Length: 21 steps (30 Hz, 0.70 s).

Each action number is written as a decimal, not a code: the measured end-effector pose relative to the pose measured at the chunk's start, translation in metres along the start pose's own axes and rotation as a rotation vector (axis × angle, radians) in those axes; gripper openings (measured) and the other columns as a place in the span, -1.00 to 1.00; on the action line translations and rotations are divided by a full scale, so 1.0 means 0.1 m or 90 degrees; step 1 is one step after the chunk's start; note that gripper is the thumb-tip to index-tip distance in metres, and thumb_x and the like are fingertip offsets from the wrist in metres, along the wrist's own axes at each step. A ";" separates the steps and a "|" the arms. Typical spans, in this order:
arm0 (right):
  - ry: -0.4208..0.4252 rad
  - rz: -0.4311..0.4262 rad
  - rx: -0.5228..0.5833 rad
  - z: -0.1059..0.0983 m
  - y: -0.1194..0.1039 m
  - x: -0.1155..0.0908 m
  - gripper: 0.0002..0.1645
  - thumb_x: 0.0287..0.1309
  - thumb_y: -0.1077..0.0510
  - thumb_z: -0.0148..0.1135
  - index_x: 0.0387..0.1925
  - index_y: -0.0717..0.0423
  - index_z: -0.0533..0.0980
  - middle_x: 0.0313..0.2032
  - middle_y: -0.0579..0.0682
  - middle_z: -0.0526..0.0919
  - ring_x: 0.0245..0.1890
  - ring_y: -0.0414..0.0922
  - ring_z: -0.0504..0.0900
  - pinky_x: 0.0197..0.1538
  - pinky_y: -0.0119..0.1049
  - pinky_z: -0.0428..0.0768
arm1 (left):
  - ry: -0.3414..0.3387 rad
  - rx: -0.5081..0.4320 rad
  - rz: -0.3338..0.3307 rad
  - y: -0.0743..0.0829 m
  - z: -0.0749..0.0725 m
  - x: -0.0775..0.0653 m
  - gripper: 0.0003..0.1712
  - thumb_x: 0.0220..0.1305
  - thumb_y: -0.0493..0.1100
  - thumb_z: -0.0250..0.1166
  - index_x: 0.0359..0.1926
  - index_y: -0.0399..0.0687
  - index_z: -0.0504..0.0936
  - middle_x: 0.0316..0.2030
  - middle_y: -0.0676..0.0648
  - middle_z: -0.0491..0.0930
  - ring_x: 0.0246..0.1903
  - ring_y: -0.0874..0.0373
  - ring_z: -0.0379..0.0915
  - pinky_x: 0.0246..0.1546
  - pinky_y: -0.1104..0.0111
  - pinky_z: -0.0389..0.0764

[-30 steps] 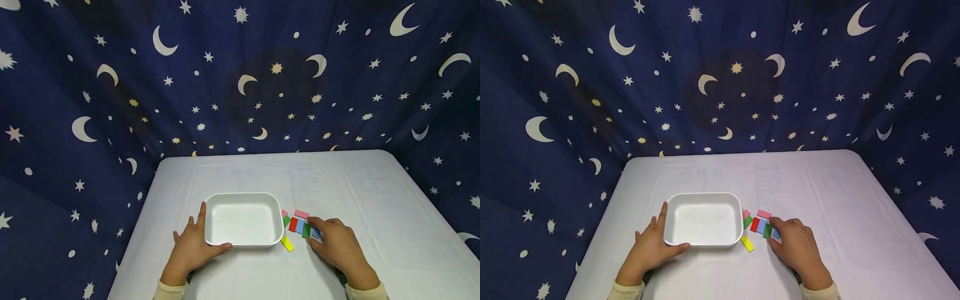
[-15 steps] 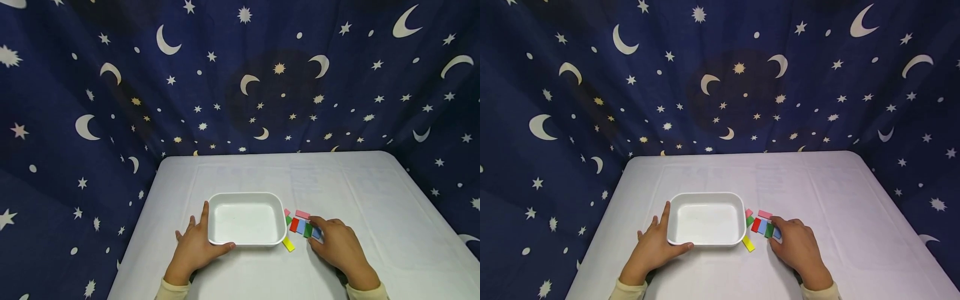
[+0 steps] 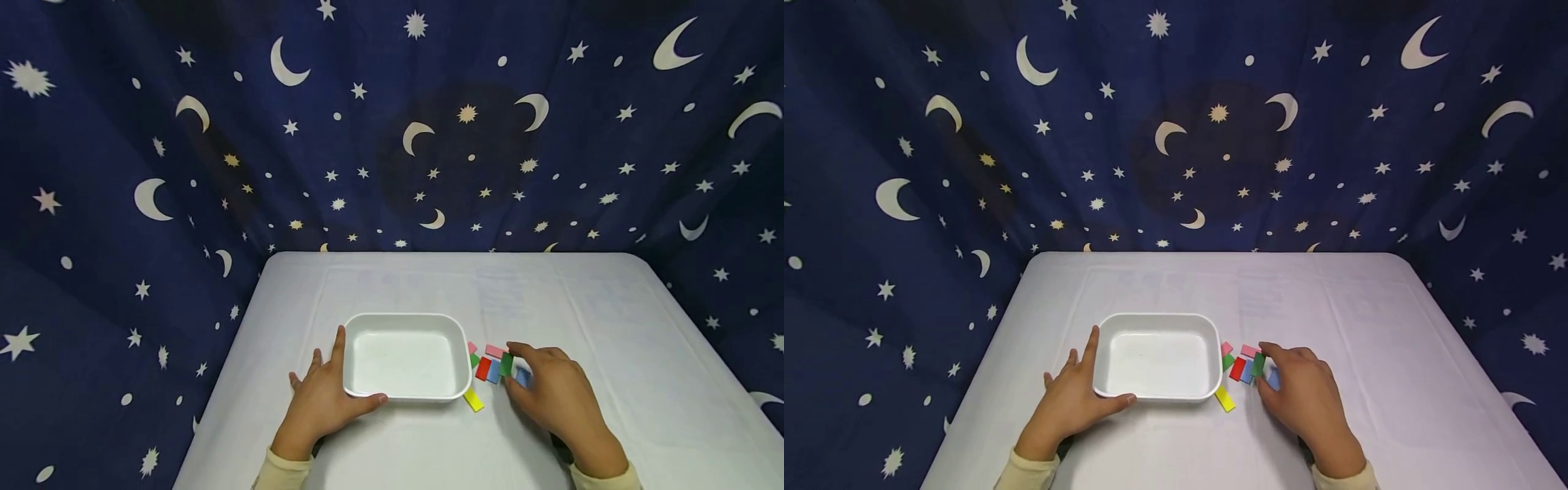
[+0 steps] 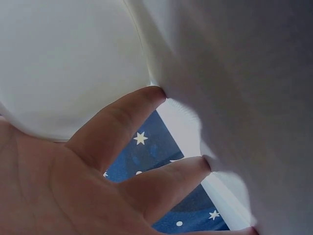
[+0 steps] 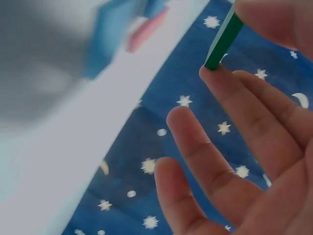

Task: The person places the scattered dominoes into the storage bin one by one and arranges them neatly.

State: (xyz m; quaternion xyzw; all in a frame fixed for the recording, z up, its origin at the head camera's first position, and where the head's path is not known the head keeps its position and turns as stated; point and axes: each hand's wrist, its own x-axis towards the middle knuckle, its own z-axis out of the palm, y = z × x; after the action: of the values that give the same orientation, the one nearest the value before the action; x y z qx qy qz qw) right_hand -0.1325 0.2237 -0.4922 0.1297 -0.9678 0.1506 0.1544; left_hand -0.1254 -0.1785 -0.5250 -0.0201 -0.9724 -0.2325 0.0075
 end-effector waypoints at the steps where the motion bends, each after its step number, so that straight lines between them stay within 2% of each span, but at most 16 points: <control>1: 0.011 -0.015 0.003 -0.02 -0.01 0.02 -0.29 -0.10 0.01 0.67 0.17 0.02 0.67 -0.10 -0.05 0.82 -0.05 0.15 0.69 -0.14 0.26 0.61 | 0.001 -0.002 0.002 0.00 0.00 0.00 0.73 -0.29 0.83 0.35 0.74 0.20 -0.23 0.37 -0.09 0.54 0.49 -0.42 0.16 0.07 -0.76 -0.06; 9: 0.065 -0.136 0.040 -0.09 -0.30 0.40 -0.32 -0.06 0.01 0.64 0.17 0.02 0.68 -0.10 -0.07 0.81 -0.09 0.02 0.69 -0.16 0.11 0.61 | 0.006 0.005 -0.004 0.00 0.00 0.00 0.72 -0.30 0.84 0.35 0.74 0.25 -0.24 0.36 -0.11 0.55 0.50 -0.42 0.16 0.09 -0.75 -0.05; 15: 0.039 -0.199 0.068 -0.04 -0.64 0.72 -0.33 0.03 -0.03 0.62 0.21 0.00 0.67 -0.04 -0.07 0.80 -0.06 -0.02 0.70 -0.05 0.03 0.64 | 0.007 0.005 -0.010 -0.01 0.03 0.00 0.74 -0.36 0.89 0.29 0.73 0.30 -0.25 0.35 -0.12 0.56 0.50 -0.41 0.16 0.09 -0.75 -0.06; 21: -0.006 -0.264 0.107 0.09 -0.97 1.04 -0.35 0.06 0.02 0.62 0.21 0.01 0.67 0.02 -0.10 0.79 -0.02 -0.04 0.70 -0.02 -0.04 0.68 | 0.008 0.011 -0.011 -0.01 0.05 0.01 0.76 -0.40 0.91 0.27 0.74 0.28 -0.23 0.35 -0.12 0.57 0.49 -0.41 0.18 0.09 -0.75 -0.05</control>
State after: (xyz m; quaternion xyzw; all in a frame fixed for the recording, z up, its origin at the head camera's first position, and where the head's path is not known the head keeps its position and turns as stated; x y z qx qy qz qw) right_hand -0.2010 0.1105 -0.4406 0.3393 -0.9050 0.1954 0.1665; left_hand -0.1260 -0.1772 -0.5303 -0.0099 -0.9744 -0.2243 0.0116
